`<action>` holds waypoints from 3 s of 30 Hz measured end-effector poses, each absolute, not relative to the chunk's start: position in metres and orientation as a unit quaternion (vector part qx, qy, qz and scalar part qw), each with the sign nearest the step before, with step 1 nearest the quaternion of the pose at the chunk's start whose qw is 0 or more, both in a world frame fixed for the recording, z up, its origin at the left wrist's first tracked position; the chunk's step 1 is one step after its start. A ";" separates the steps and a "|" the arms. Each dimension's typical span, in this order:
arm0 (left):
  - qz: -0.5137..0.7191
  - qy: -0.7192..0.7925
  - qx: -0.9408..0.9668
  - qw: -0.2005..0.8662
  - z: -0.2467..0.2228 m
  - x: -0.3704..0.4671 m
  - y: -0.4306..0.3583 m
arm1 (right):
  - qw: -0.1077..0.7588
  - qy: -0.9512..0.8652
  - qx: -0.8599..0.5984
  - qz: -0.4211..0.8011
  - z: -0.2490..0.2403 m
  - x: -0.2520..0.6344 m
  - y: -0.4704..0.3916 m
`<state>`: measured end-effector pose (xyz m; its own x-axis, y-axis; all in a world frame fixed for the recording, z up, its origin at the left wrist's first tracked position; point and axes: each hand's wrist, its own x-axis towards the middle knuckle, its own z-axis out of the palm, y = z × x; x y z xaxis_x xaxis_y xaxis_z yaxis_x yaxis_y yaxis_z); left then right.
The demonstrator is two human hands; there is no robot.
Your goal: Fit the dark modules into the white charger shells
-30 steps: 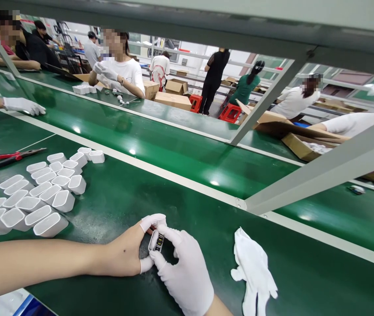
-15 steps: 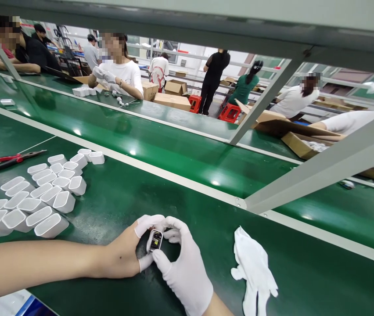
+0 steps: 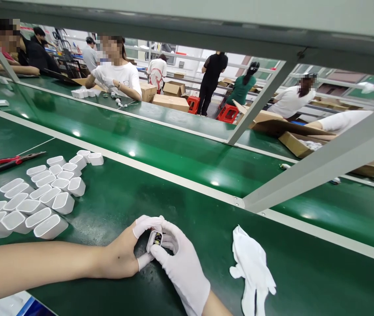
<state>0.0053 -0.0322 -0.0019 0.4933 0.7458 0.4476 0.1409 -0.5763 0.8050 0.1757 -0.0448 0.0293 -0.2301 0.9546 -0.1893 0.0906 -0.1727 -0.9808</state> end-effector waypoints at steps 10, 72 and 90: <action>0.417 0.288 0.780 0.367 0.000 0.006 -0.032 | 0.357 -0.544 -0.513 0.560 0.024 0.177 -0.046; 0.501 0.253 0.780 0.278 0.013 -0.002 -0.029 | 0.401 -0.843 -0.353 0.061 0.057 0.186 -0.051; 0.516 0.233 0.759 0.322 0.008 0.000 -0.034 | 0.442 -0.843 -0.306 0.006 0.042 0.185 -0.061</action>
